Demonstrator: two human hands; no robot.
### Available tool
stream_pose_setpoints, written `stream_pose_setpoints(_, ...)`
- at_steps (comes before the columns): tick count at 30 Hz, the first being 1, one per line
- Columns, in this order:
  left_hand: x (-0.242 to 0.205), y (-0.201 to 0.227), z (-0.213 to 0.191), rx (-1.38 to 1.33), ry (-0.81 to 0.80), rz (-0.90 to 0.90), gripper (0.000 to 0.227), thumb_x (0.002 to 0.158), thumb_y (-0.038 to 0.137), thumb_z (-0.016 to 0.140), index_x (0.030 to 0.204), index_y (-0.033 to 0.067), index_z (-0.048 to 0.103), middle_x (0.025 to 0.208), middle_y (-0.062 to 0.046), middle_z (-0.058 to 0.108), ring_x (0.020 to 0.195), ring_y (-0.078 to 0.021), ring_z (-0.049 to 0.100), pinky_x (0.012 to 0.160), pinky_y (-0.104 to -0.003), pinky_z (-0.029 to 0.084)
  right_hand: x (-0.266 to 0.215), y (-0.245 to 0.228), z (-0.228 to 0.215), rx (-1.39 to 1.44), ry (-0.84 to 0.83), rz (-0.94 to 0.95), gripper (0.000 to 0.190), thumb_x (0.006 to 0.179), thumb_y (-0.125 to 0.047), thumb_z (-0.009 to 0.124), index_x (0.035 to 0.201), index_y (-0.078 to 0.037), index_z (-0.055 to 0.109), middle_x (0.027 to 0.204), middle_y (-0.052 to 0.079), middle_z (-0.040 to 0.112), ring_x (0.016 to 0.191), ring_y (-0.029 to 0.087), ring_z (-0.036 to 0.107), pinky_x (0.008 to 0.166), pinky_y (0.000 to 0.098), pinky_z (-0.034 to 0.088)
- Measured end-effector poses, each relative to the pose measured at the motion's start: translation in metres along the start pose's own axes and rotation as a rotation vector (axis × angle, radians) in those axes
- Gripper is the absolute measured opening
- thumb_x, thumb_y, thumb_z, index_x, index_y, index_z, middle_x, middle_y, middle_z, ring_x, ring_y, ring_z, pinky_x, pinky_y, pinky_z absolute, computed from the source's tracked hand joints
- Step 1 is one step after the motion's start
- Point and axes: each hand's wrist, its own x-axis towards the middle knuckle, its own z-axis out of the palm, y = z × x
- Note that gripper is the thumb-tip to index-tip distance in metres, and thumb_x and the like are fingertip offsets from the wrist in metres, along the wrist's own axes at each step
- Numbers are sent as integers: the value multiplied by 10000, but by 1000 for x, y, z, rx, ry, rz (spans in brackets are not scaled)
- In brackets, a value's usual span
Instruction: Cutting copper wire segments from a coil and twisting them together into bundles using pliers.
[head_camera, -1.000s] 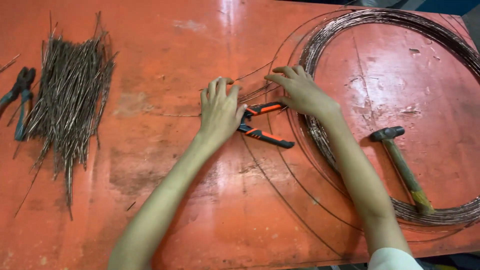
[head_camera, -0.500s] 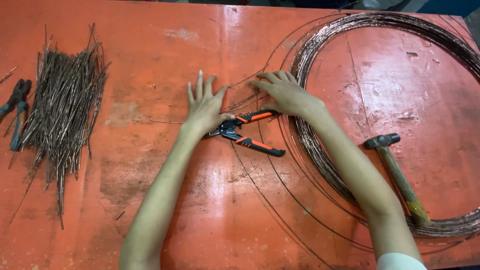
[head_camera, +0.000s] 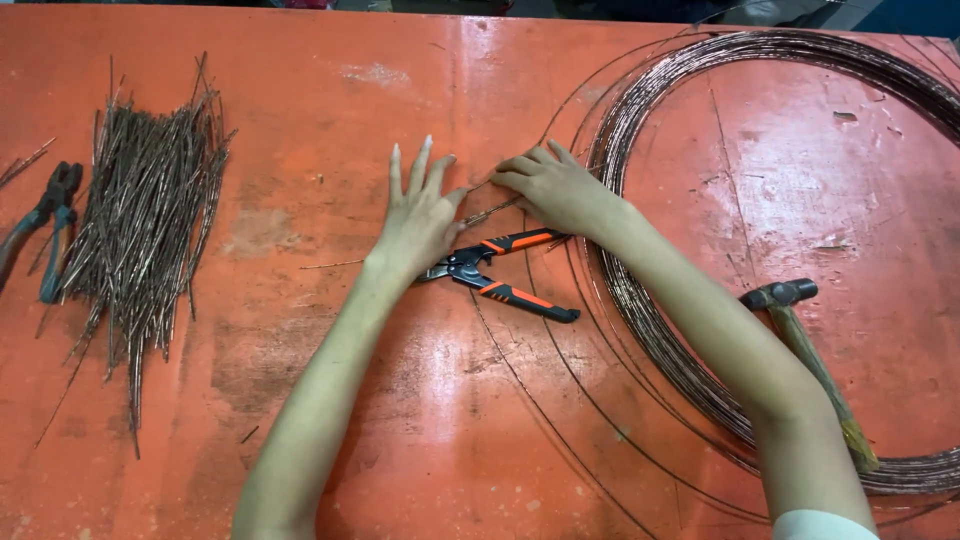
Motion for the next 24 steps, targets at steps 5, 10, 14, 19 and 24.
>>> stream_pose_setpoints(5, -2, -12, 5, -72, -12, -6, 705, 689, 466, 884, 1286, 143, 692, 1480, -130, 462, 1521, -419, 234, 1215, -700, 19, -9, -8, -14, 109, -7, 58, 514, 994, -341, 643, 1456, -141, 535, 1414, 74, 560, 1321, 316, 448, 1175, 682, 249)
stream_pose_setpoints(10, 1, -15, 10, -65, 109, 1, 405, 708, 289, 913, 1035, 116, 750, 1364, -108, 540, 1487, -405, 323, 1216, -685, 68, -7, 6, 2, 64, 13, 57, 408, 977, -327, 681, 1346, -162, 623, 1347, 29, 585, 1298, 290, 459, 1183, 685, 247)
stream_pose_setpoints(14, 3, -16, 24, -61, 199, 12, 279, 719, 215, 898, 867, 96, 695, 1288, -90, 562, 1436, -372, 401, 1216, -667, 129, 0, 23, 31, 47, 50, 71, 300, 976, -353, 698, 1222, -184, 664, 1184, 3, 610, 1210, 250, 522, 1183, 619, 310)
stream_pose_setpoints(19, 4, -9, 36, 95, 348, 113, 275, 680, 122, 916, 814, 53, 686, 1182, -109, 551, 1362, -363, 468, 1207, -661, 182, 2, 19, 40, 71, 79, 61, 271, 985, -279, 683, 1209, -132, 644, 1093, 31, 569, 1130, 247, 511, 1118, 527, 406)
stream_pose_setpoints(24, 2, -4, 35, 372, 433, 193, 126, 852, 102, 699, 967, 56, 676, 1151, -122, 574, 1340, -295, 498, 1247, -612, 156, 7, 13, 53, -258, 175, -28, 179, 1019, -250, 566, 1072, -81, 539, 1045, 76, 481, 1090, 273, 466, 1137, 518, 334)
